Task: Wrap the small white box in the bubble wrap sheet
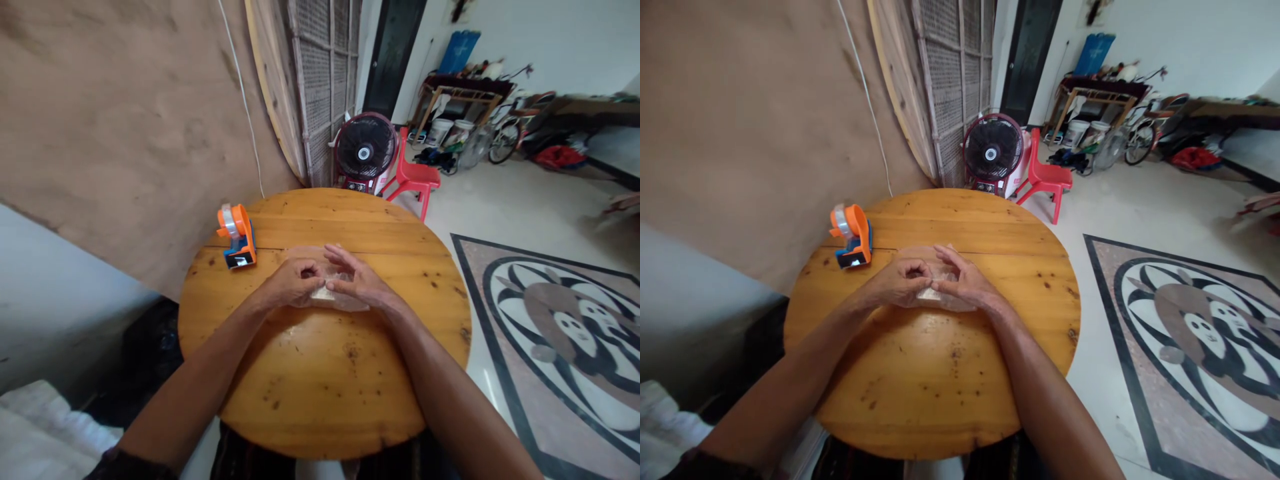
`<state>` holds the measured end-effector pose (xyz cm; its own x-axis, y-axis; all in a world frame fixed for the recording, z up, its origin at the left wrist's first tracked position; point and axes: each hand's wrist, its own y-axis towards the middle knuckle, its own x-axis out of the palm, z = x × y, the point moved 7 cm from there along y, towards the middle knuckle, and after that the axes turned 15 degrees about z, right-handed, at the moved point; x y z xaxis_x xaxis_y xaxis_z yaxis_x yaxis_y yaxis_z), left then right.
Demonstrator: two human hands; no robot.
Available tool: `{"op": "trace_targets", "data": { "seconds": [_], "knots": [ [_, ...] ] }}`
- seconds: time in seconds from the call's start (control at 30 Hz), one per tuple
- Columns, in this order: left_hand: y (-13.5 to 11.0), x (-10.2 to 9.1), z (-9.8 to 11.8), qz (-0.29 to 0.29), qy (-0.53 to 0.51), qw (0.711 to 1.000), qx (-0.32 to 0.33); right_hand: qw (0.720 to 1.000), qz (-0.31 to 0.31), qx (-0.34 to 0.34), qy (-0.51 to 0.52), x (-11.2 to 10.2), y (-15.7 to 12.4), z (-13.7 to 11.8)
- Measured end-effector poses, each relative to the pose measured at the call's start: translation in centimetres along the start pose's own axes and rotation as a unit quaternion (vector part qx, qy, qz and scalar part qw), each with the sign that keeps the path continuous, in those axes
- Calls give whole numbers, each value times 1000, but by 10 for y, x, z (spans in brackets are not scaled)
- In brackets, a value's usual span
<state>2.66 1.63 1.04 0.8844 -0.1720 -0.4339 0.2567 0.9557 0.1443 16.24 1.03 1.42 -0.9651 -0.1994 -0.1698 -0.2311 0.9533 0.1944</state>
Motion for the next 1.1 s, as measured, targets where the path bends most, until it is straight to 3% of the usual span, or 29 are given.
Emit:
{"op": "trace_targets", "data": {
  "seconds": [0.2,0.53,0.77,0.9,1.1],
  "knots": [
    [0,1,-6,7,-19,999,-39,1000,-6,26,15,2,1,8],
    [3,2,-6,7,-18,999,-42,999,45,-8,-8,1,6,14],
    [7,-4,5,7,116,993,35,999,32,-32,-13,5,10,28],
    [3,-13,3,4,173,985,-5,998,50,-49,-1,4,12,26],
    [-11,-22,-8,33,146,983,-107,997,39,-59,2,5,13,26]
  ]
}}
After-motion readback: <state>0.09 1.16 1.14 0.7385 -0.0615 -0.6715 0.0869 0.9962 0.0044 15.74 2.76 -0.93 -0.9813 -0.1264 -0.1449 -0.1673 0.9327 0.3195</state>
